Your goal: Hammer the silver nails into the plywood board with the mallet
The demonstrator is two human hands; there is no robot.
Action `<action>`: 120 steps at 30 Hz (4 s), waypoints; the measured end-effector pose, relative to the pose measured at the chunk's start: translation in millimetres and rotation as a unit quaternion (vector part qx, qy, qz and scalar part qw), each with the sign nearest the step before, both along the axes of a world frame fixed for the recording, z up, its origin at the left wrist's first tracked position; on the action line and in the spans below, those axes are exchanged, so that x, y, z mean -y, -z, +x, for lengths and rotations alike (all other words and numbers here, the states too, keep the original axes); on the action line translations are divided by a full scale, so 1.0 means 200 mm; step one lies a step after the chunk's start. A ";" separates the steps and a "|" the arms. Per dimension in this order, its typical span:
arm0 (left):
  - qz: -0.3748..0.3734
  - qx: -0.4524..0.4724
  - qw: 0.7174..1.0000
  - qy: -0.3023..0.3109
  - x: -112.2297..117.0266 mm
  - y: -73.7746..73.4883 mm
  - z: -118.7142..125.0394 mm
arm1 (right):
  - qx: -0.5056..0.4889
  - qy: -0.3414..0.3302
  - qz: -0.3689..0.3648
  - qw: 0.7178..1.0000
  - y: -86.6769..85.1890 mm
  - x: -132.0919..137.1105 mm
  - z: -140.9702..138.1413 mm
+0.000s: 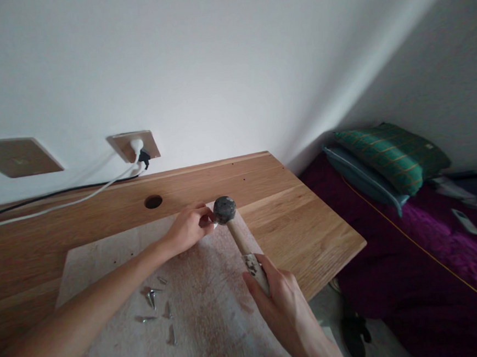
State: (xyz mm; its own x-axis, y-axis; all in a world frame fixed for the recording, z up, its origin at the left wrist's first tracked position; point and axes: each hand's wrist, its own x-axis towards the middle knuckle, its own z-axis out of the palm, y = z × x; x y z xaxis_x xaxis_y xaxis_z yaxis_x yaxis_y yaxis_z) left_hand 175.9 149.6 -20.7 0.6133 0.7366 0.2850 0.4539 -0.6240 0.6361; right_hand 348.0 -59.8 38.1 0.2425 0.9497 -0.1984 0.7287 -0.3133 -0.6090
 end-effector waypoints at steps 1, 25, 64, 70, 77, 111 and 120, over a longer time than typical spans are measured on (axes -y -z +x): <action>0.000 0.002 1.000 0.003 0.00 0.00 0.00 | 0.000 0.001 -0.001 1.000 0.00 0.00 0.00; -0.006 0.012 1.000 0.003 0.01 -0.01 0.00 | -0.015 0.012 0.002 1.000 -0.04 0.00 0.00; -0.023 0.020 1.000 0.002 0.00 0.00 0.00 | -0.219 -0.030 -0.027 0.975 -0.05 -0.03 0.05; 0.003 0.017 1.000 0.010 0.00 0.00 0.00 | -0.155 -0.052 -0.091 0.982 -0.09 -0.04 0.06; -0.005 0.010 1.000 0.004 0.01 0.00 0.00 | -0.126 -0.043 -0.082 0.988 -0.04 -0.04 0.05; -0.018 0.046 0.999 0.015 -0.01 0.01 0.00 | -0.118 -0.041 -0.085 0.989 -0.05 -0.05 0.05; -0.033 0.042 0.999 0.007 -0.01 -0.01 0.00 | -0.104 -0.039 -0.086 0.990 -0.04 -0.05 0.03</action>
